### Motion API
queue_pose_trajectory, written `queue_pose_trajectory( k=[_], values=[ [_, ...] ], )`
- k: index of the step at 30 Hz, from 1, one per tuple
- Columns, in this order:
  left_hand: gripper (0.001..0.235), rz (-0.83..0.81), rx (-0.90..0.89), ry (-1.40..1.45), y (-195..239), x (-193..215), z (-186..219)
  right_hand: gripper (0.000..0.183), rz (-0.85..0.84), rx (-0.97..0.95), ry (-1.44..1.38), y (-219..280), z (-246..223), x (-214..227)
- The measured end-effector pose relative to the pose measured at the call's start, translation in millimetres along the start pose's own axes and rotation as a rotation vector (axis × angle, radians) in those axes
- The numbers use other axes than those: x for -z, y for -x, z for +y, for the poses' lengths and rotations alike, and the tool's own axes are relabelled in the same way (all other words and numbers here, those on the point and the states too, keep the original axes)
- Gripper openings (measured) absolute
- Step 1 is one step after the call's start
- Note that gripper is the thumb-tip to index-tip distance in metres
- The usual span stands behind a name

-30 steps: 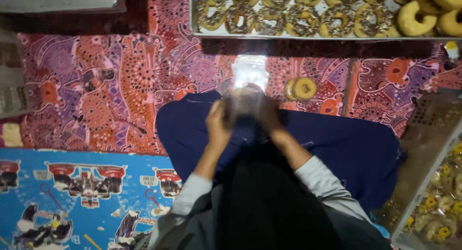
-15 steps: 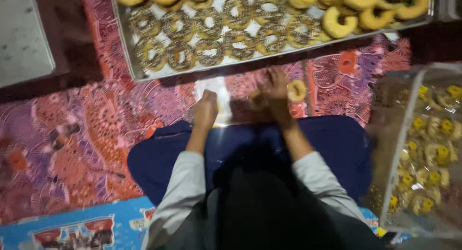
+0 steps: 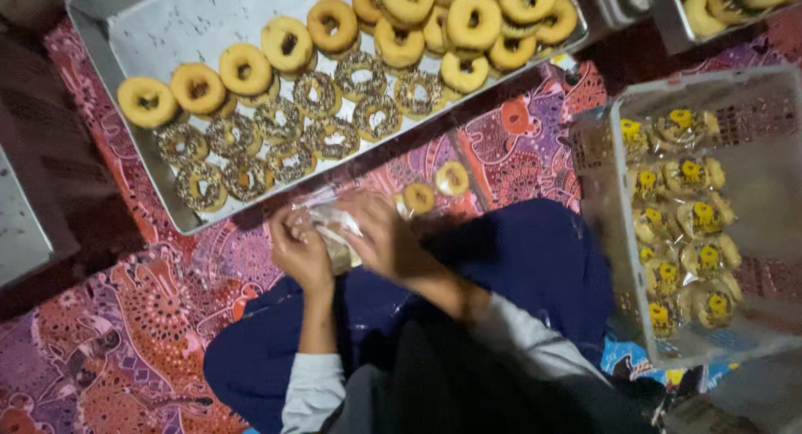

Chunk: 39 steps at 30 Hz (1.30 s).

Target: The person sits on a patterned mat and repeatedly picks donuts from a metal tray, places them into clear plastic bags, and sets the sealed bags into a white plastic crate. The person handles donuts one at a time, using both hands to open and close the bags.

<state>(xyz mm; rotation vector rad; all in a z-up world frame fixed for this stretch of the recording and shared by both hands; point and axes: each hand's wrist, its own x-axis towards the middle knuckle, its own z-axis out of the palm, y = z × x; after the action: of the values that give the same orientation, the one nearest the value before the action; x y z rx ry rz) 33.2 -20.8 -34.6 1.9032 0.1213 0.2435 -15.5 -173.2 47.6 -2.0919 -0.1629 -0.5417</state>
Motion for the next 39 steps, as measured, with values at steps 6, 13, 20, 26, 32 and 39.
queue_pose_trajectory(
  k=[6,13,20,26,32,39],
  values=[
    [0.024,-0.305,-0.523,0.173,40.3,-20.7,58.4,0.038,0.010,0.040,0.353,0.2,8.6,21.7],
    [0.036,-0.267,0.553,1.255,-33.6,-60.0,85.4,0.032,-0.204,-0.244,-0.418,-29.6,51.5,63.4],
    [0.028,-0.201,0.647,1.531,-74.2,-94.1,64.4,0.099,0.218,-0.305,0.758,-151.7,154.7,161.4],
    [0.049,-0.087,0.802,1.699,-91.3,-102.7,64.6,0.084,0.305,-0.578,-0.476,-89.7,84.5,146.1],
    [0.040,-0.249,0.416,1.738,-63.6,-104.3,77.9,0.073,0.193,-0.510,-0.662,-26.7,6.5,65.7],
    [0.076,-0.298,0.492,1.655,-42.8,-87.8,60.2,0.068,0.175,-0.268,0.042,-41.1,-20.0,32.3]
  ],
)
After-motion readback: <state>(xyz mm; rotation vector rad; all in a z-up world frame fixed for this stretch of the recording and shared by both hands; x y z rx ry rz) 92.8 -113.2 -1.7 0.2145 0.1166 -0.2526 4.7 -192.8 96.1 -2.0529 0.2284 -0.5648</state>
